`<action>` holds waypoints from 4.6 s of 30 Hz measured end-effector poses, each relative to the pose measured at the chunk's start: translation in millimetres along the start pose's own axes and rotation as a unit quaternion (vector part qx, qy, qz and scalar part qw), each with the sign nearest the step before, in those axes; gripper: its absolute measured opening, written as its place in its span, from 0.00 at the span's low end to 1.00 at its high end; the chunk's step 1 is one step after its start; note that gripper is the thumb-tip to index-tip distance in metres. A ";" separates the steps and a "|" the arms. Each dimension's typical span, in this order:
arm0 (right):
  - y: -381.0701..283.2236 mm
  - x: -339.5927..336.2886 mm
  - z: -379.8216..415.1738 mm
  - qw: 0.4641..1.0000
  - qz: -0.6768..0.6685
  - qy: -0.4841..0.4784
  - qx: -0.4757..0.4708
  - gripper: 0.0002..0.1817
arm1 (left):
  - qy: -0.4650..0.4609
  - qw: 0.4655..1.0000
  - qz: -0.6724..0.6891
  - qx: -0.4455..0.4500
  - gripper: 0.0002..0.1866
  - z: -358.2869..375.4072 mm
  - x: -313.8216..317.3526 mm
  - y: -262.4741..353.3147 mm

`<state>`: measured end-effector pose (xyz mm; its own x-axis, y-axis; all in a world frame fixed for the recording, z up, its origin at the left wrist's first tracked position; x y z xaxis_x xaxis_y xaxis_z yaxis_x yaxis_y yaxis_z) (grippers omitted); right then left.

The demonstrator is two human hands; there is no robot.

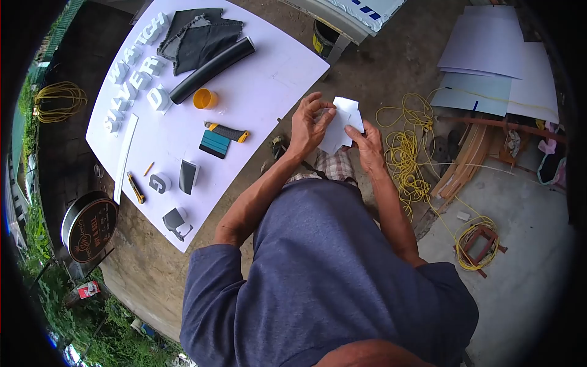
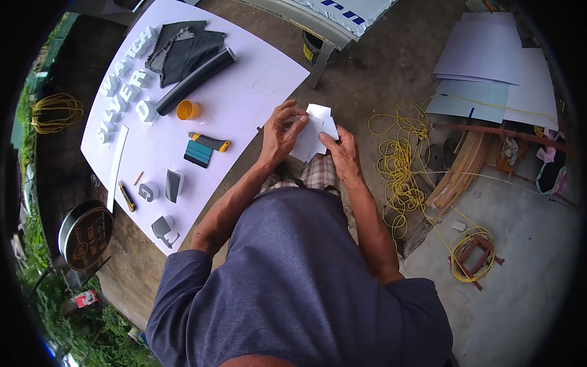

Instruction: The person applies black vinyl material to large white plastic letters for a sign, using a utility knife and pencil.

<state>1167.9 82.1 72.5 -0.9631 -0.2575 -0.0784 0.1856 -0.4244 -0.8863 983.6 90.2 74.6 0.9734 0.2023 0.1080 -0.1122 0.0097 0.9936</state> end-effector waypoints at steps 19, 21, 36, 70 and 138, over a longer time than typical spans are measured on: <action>203.1 -241.1 -248.8 0.969 -0.098 0.131 0.186 0.19 | -0.073 0.936 -0.175 -0.295 0.24 -69.2 123.7 -169.4; 236.9 -256.3 -294.4 0.966 -0.092 0.150 0.190 0.19 | -0.109 0.904 -0.211 -0.356 0.23 -27.2 93.9 -188.2; 287.5 -264.1 -558.0 0.983 -0.109 0.039 0.140 0.23 | 0.010 0.730 -0.307 -0.610 0.36 163.6 -7.1 -197.9; 227.5 -245.4 -533.2 0.989 -0.054 0.060 0.127 0.20 | -0.010 0.699 -0.286 -0.655 0.41 164.0 25.2 -199.7; 228.1 -236.6 -505.3 0.972 -0.070 0.085 0.208 0.14 | 0.154 0.772 -0.203 -0.583 0.30 258.3 16.8 -217.3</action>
<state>1339.6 484.9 -341.8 -0.9963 -0.0404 -0.0752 0.0791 -0.7689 -0.6345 1076.0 -161.5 -131.2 0.9019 0.1733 -0.3956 -0.0902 0.9713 0.2200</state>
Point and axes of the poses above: each hand's wrist, its own z-axis away from the middle knuckle, its own x-axis out of the palm, y = z × x, the point moved 7 cm from there along -z, towards the middle knuckle, and after that the axes turned 13 degrees about z, right-handed, at the moved point
